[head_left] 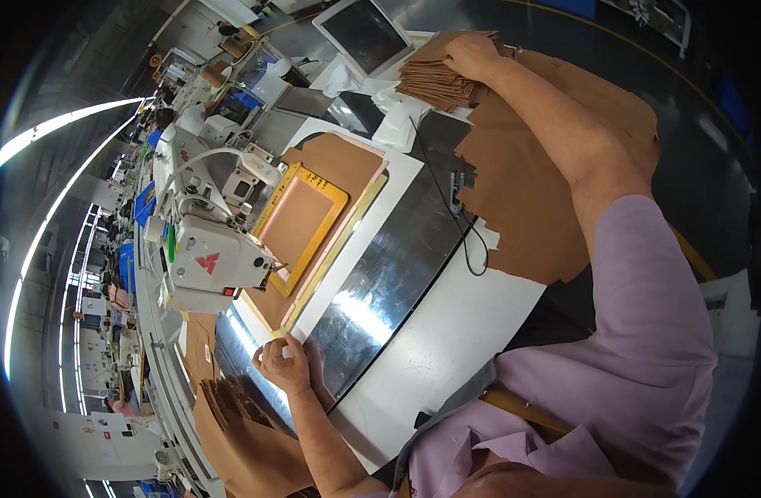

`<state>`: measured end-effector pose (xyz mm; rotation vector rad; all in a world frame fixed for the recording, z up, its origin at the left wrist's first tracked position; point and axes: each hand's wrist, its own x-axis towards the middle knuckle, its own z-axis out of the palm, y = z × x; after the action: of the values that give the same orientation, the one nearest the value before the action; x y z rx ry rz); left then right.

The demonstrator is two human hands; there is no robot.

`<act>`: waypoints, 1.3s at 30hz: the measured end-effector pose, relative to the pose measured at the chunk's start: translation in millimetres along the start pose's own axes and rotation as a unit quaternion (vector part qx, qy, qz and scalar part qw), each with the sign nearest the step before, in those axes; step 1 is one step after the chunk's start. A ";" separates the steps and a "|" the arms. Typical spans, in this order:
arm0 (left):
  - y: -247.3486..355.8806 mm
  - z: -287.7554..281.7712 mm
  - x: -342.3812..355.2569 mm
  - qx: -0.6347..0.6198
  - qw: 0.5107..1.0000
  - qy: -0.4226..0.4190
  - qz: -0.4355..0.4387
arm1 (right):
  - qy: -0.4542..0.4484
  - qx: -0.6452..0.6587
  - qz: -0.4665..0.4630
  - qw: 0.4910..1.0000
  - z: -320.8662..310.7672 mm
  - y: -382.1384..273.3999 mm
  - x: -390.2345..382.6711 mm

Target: Operating an industrial sewing machine to assemble leather goods and attach labels.

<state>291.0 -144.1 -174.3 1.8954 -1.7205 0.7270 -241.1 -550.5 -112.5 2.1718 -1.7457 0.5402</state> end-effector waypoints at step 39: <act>51.1 18.5 67.7 -0.570 0.701 -0.285 -0.320 | -0.173 0.382 -0.375 0.827 -13.6 -315.5 -29.7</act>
<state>246.2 -211.6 -143.2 1.5357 -1.0745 -1.0929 60.0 -450.8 -114.3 3.4105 -0.6252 0.7223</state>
